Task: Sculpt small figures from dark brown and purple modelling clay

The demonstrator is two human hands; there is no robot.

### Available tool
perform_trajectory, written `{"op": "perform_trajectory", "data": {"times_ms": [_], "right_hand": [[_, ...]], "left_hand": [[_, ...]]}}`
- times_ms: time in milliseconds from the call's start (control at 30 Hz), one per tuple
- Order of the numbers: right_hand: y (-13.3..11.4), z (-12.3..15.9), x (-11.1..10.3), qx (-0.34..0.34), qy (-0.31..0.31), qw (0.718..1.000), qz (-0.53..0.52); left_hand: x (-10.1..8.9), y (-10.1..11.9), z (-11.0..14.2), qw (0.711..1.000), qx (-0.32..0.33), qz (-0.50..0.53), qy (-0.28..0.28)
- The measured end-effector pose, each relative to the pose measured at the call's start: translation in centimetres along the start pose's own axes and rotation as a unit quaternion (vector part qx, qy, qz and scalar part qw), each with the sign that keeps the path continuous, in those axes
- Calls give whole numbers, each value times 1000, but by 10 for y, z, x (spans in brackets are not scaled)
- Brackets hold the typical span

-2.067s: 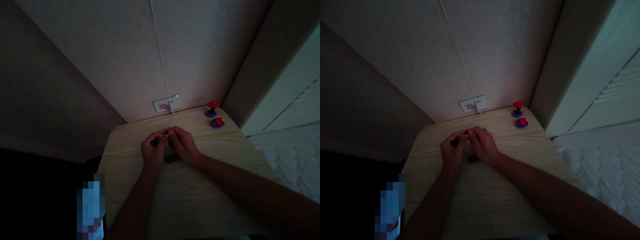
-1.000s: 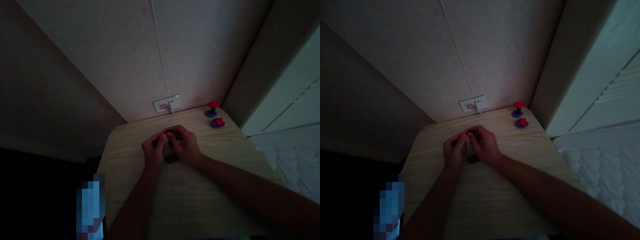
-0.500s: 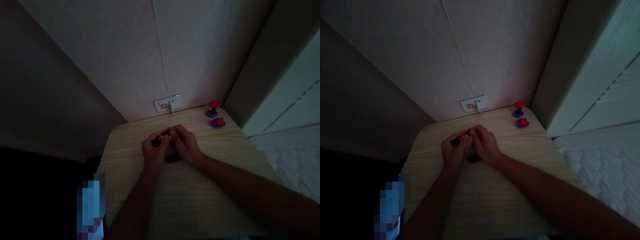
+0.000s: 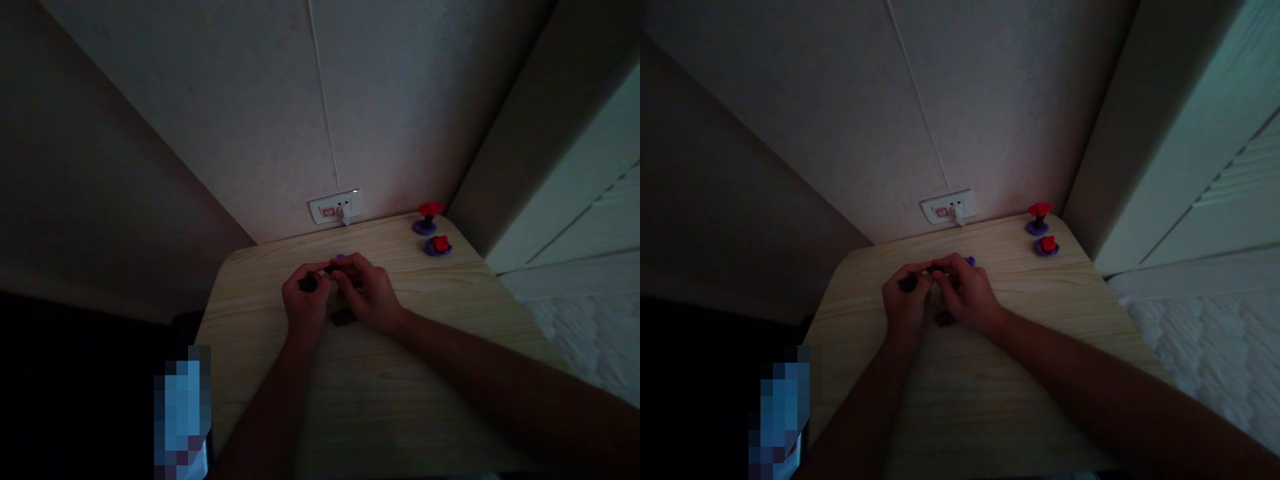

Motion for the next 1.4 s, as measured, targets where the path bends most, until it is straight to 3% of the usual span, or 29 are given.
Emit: {"op": "perform_trajectory", "data": {"times_ms": [167,300,467,667,800,1000,1133,1400], "right_hand": [[-3,-2,-3,-11,10,1000,11],[-5,-4,-8,-8,24,999,31],[7,0,-15,20,66,997,-20],[3,1,-16,15,54,998,-34],[-4,-2,-12,5,30,1000,1],[-4,-3,-17,-18,66,997,48],[-16,-6,-15,-65,43,993,86],[-24,-11,-6,-114,-2,986,118]], "left_hand": [[13,-12,3,990,-78,109,-47],[27,-15,7,948,-169,249,-102],[39,-17,11,879,-262,364,-162],[41,-21,11,850,-291,410,-159],[42,-28,10,853,-294,407,-145],[37,-33,5,898,-254,337,-121],[35,-33,5,919,-233,298,-110],[29,-33,6,933,-227,269,-69]]}}
Point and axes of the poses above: each hand's wrist, its own z-axis away from the middle knuckle, its own x-axis out of the palm, y = z × x, the point moved 10 cm from there along -z, towards the middle knuckle, and after that the axes turned 8 degrees about -x, right-handed, at the moved point
